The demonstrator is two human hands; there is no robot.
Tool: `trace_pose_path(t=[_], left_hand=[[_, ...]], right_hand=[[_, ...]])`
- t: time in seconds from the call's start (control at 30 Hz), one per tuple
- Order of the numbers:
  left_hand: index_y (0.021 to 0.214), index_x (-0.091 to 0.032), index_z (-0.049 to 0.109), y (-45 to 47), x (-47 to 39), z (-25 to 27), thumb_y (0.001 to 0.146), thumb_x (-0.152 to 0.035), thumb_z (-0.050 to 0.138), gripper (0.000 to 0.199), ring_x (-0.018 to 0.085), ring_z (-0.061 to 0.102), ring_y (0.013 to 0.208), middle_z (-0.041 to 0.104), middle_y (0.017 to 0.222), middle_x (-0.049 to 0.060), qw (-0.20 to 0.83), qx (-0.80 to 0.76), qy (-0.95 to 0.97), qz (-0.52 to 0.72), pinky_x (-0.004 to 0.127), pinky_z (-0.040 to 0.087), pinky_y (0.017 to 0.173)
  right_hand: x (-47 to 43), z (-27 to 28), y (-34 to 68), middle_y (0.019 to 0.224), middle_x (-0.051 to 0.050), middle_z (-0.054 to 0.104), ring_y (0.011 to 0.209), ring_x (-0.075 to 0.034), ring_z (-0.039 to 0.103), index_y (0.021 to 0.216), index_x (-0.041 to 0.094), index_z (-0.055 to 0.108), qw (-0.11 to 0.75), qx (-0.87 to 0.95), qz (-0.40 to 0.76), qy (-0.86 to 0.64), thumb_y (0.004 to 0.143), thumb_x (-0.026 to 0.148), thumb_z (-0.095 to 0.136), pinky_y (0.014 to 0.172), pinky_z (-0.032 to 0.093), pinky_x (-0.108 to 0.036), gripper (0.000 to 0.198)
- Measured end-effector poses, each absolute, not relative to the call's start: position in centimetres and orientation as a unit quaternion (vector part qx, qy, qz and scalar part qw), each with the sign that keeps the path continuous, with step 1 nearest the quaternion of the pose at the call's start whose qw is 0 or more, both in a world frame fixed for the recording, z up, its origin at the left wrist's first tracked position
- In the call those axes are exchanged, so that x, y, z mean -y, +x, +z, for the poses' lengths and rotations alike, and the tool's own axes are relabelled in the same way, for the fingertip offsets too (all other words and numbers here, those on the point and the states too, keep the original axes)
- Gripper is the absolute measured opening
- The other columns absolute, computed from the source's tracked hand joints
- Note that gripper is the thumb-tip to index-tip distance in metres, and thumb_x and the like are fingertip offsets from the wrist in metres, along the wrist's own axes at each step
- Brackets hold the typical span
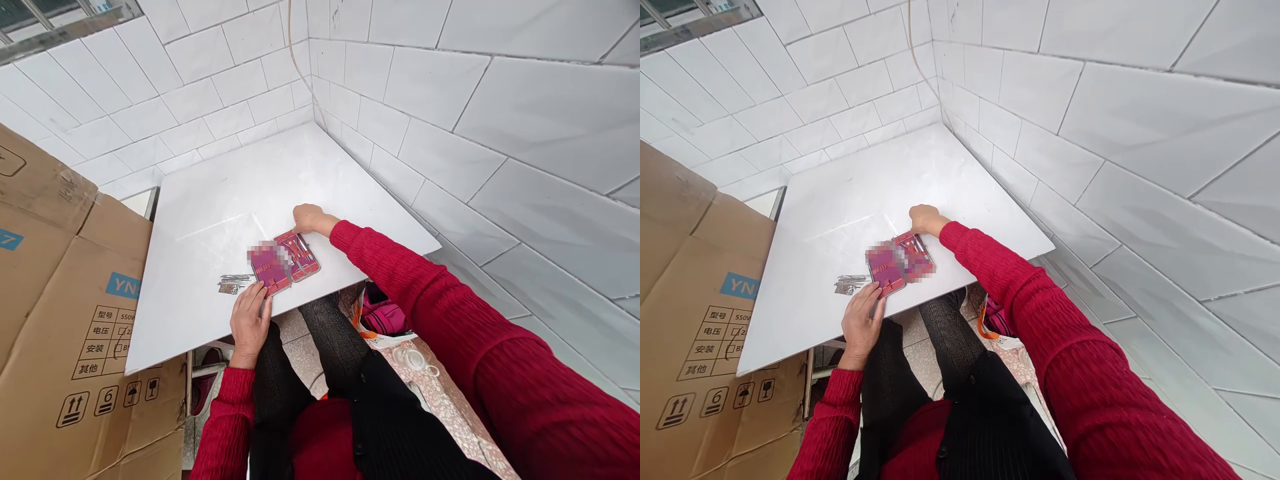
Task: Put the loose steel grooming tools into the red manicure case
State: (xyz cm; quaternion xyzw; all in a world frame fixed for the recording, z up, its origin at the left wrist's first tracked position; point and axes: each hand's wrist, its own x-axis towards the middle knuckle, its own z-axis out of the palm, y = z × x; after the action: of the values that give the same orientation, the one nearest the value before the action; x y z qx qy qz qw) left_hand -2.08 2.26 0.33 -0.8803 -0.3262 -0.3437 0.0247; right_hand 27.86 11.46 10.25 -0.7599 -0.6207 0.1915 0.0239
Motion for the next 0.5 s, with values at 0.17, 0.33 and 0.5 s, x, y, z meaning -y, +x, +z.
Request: trace_pose_path(t=[0.17, 0.33, 0.5], left_hand=[[0.12, -0.021, 0.071, -2.1, -2.3, 0.2, 0.102, -0.029, 0.057, 0.024, 0.027, 0.069, 0.122, 0.074, 0.128, 0.011, 0.029, 0.33, -0.878, -0.345, 0.048, 0.054, 0.104], [0.122, -0.021, 0.071, -2.1, -2.3, 0.1, 0.102, -0.029, 0.056, 0.026, 0.027, 0.068, 0.123, 0.073, 0.13, 0.011, 0.026, 0.331, -0.879, -0.342, 0.049, 0.054, 0.105], [0.121, -0.021, 0.071, -2.1, -2.2, 0.1, 0.102, -0.029, 0.055, 0.026, 0.027, 0.068, 0.123, 0.073, 0.13, 0.011, 0.031, 0.331, -0.88, -0.34, 0.048, 0.054, 0.105]], right_hand=[[-12.5, 10.4, 26.9, 0.081, -0.013, 0.077, 0.08, -0.026, 0.075, 0.099, 0.012, 0.078, 0.006, 0.616, 0.185, -0.766, 0.079, 0.02, 0.079, 0.075, 0.058, -0.033, 0.022], [-13.1, 9.6, 25.2, 0.104, -0.02, 0.078, 0.099, -0.031, 0.075, 0.104, 0.012, 0.079, 0.002, 0.646, 0.101, -0.756, 0.072, 0.015, 0.083, 0.081, 0.059, -0.034, 0.032], [-13.5, 9.4, 24.7, 0.104, -0.02, 0.077, 0.098, -0.032, 0.074, 0.101, 0.011, 0.079, -0.01, 0.668, 0.081, -0.739, 0.07, 0.002, 0.079, 0.079, 0.058, -0.033, 0.033]])
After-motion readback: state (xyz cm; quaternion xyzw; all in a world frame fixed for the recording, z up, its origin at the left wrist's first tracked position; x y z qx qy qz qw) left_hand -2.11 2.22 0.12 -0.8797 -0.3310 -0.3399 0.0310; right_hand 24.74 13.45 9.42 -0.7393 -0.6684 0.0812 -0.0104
